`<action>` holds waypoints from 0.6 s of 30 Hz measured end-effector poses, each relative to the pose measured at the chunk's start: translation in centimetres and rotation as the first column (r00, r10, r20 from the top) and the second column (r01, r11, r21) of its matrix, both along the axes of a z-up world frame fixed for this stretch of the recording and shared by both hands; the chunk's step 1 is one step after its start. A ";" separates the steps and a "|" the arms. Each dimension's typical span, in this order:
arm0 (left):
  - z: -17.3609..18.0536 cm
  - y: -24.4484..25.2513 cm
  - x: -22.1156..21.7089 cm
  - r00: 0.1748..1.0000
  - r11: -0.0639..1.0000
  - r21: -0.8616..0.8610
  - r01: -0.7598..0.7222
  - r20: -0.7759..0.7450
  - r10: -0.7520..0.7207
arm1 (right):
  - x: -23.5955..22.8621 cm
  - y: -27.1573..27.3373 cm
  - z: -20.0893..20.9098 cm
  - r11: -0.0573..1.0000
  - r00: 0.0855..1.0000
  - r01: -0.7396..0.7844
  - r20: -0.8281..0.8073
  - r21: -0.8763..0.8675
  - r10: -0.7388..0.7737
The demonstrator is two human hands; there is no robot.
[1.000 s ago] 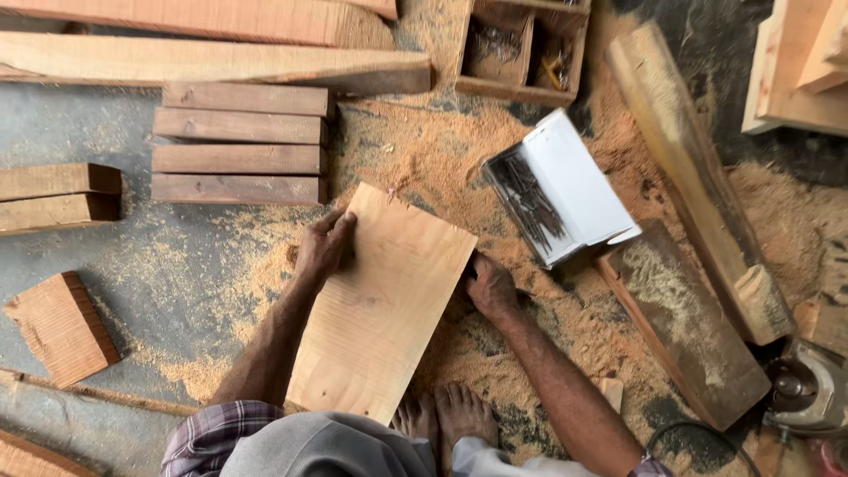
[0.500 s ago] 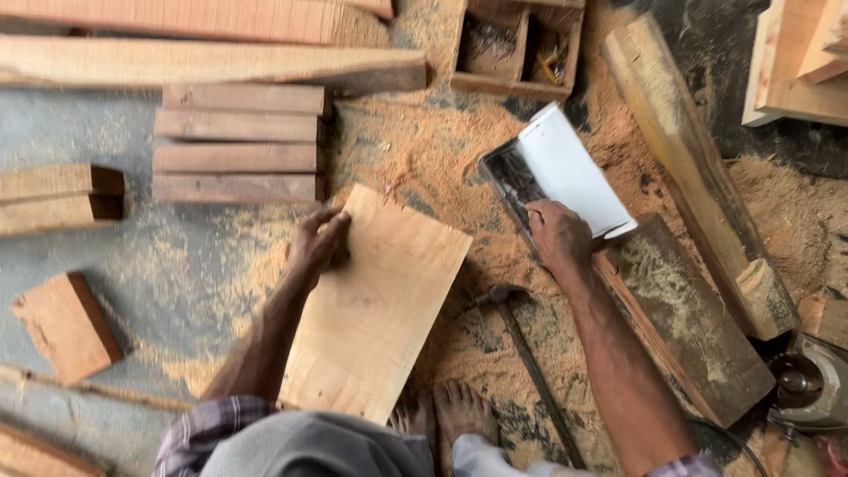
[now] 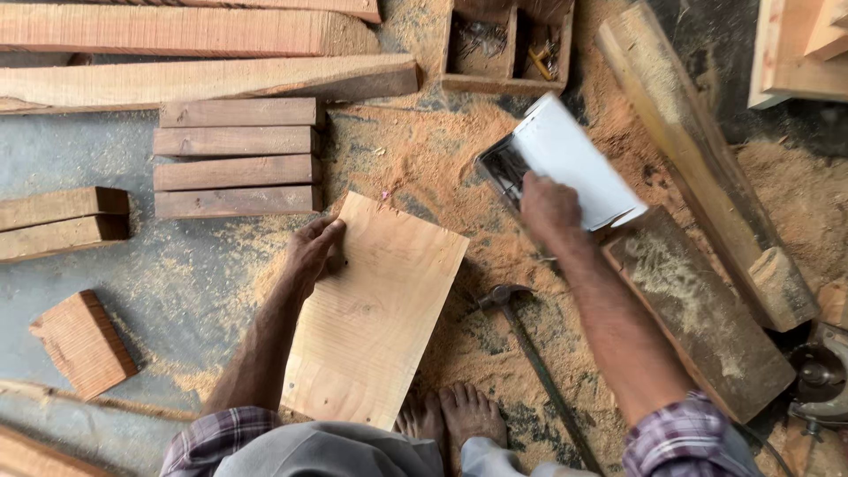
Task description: The person assembles a small wooden box by placing wooden panels together and hammering nails into the joints.
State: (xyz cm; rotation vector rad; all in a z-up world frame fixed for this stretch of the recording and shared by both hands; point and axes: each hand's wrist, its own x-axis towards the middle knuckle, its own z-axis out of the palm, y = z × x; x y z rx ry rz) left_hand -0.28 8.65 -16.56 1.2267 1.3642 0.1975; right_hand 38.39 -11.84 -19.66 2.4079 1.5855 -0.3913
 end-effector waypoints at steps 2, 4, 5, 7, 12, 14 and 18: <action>0.1 0.0 0.0 0.994 0.995 -0.094 -0.017 -0.105 0.007 | 0.0 -1.0 1.5 0.918 0.951 0.222 -0.281 0.329 -0.130; 0.2 0.0 -0.4 0.999 0.999 -0.040 0.032 -0.016 -0.033 | -0.4 -2.3 2.7 0.792 0.969 0.179 -0.244 0.583 -0.039; 0.1 0.1 -0.4 0.994 0.997 0.022 0.069 0.081 -0.070 | -0.6 -3.0 3.1 0.599 0.985 0.108 -0.169 0.793 0.046; 0.1 0.2 -0.2 0.994 0.998 -0.007 0.055 0.097 -0.054 | -1.3 -4.2 3.3 0.573 0.947 0.236 -0.318 0.784 0.046; 0.6 -0.1 0.2 0.995 0.995 -0.099 -0.006 0.095 0.015 | -7.9 -7.8 2.9 0.680 0.777 0.492 -0.626 0.544 -0.062; 0.7 -0.5 0.4 0.998 0.993 -0.097 -0.063 -0.001 0.063 | -11.0 -8.9 3.1 0.725 0.736 0.498 -0.674 0.475 -0.064; 0.8 -1.4 0.6 0.999 0.996 0.084 -0.002 0.050 -0.002 | -14.1 -10.1 2.4 0.769 0.655 0.497 -0.756 0.403 -0.027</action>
